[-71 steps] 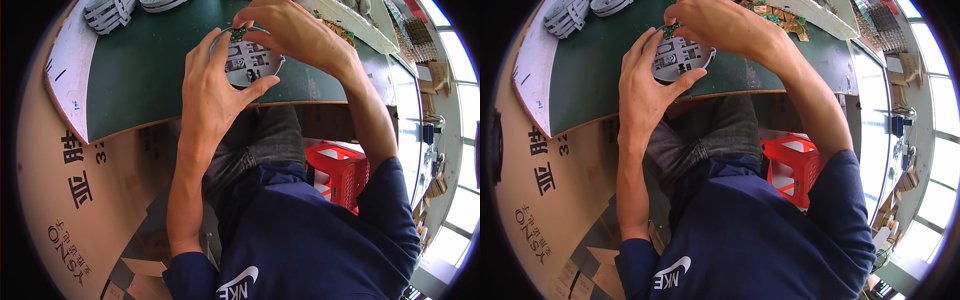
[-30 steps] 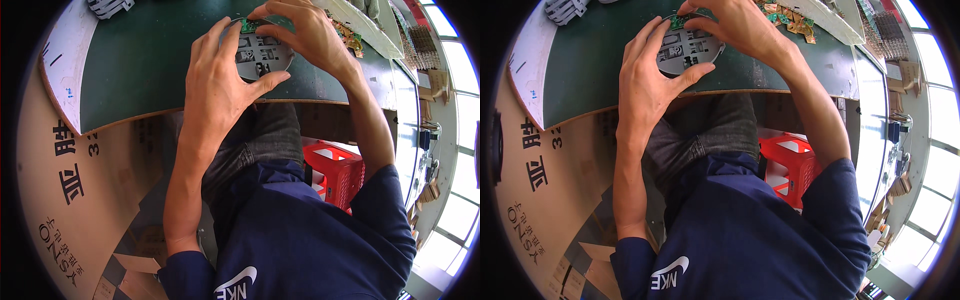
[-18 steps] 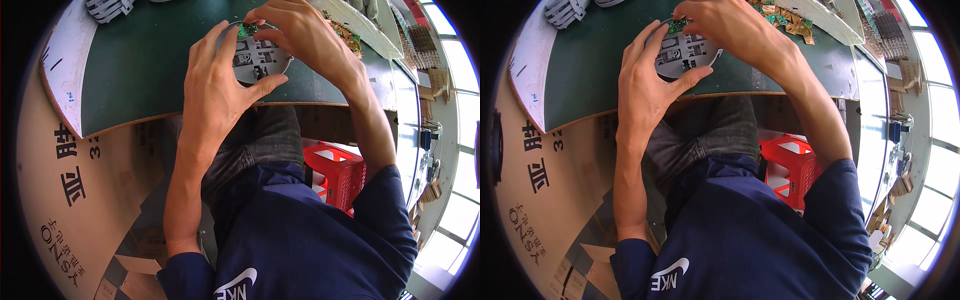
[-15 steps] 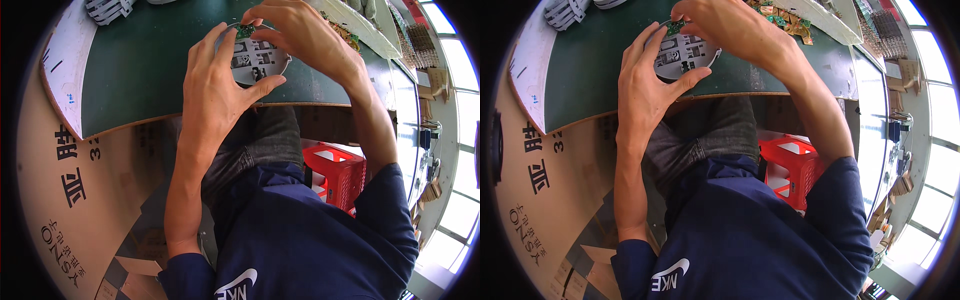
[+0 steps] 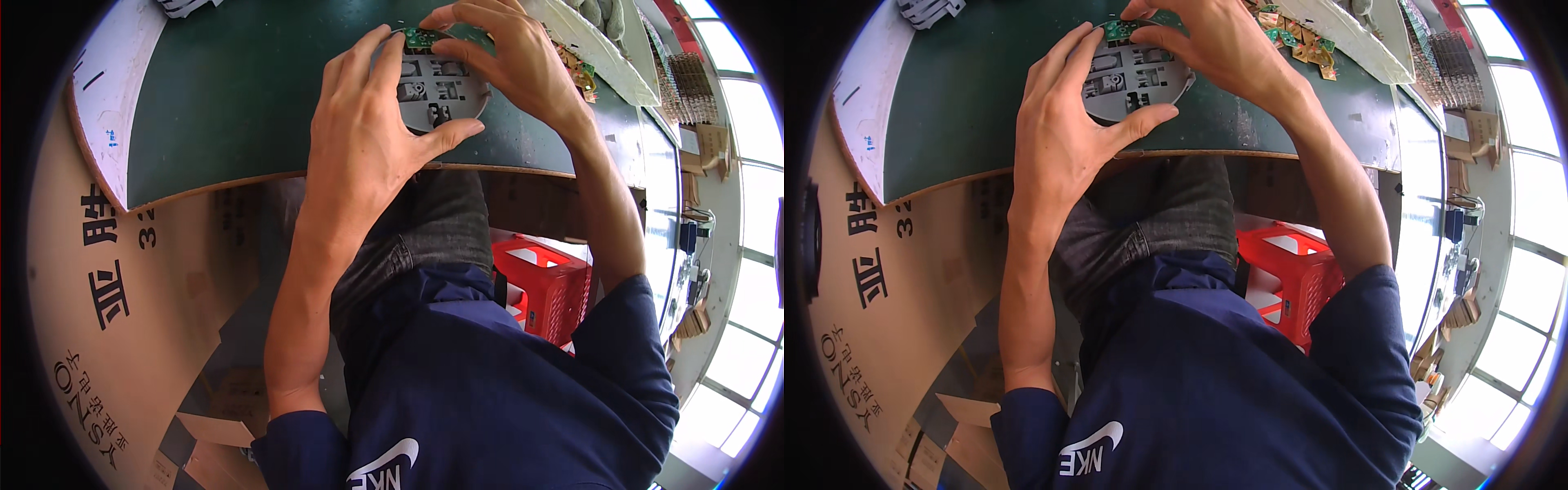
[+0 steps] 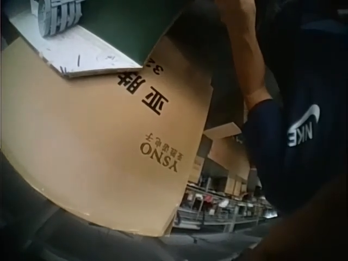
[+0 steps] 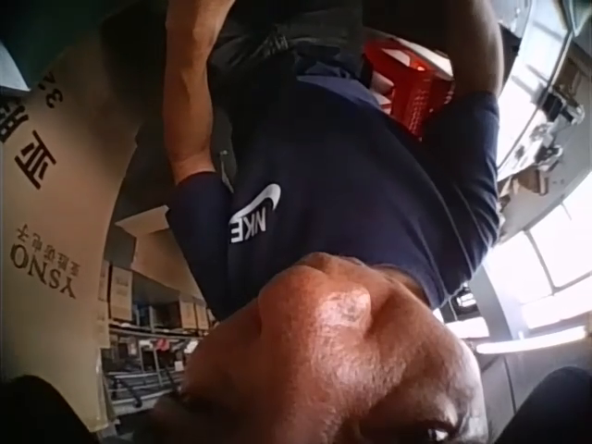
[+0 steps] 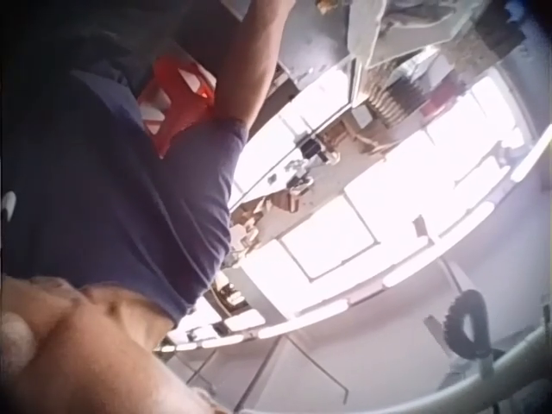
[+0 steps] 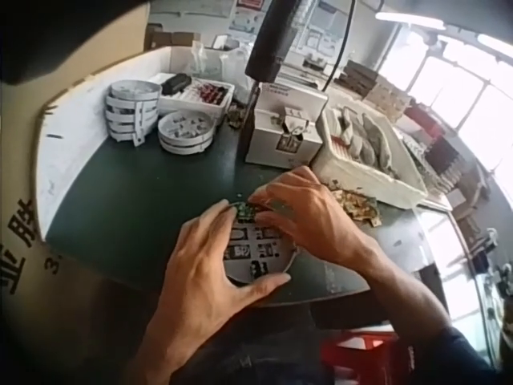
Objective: Assembling small mechanical and electronic parts into a circular housing at a factory workstation.
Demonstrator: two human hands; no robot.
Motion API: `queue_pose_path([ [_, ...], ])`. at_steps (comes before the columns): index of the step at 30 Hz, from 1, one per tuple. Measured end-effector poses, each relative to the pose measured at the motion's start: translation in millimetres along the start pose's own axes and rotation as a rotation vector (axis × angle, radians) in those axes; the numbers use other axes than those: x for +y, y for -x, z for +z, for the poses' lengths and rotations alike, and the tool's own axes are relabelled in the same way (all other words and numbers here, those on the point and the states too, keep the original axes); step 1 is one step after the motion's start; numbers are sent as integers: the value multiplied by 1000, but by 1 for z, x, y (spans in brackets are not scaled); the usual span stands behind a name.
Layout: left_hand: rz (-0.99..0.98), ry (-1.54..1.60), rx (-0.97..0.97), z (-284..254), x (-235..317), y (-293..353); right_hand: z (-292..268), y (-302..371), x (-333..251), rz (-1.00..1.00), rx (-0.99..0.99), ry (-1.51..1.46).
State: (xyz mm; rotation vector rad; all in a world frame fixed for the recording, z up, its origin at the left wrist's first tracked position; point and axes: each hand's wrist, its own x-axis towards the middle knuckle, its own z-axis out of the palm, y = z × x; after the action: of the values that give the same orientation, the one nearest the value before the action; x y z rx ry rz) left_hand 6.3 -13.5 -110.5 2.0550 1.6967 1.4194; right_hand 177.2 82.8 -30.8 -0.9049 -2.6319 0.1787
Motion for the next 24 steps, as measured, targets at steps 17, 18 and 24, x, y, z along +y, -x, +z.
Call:
queue_pose_path([
  [17, 2, -3, -5, -1, 2, -8, 6, 8, 11, -100, 75, 32],
  [18, 0, -4, -12, -1, 3, -8, 7, 10, 15, -116, 67, 65],
  [24, -13, 0, -23, -4, 11, -13, 8, 6, 10, -96, 149, 125],
])
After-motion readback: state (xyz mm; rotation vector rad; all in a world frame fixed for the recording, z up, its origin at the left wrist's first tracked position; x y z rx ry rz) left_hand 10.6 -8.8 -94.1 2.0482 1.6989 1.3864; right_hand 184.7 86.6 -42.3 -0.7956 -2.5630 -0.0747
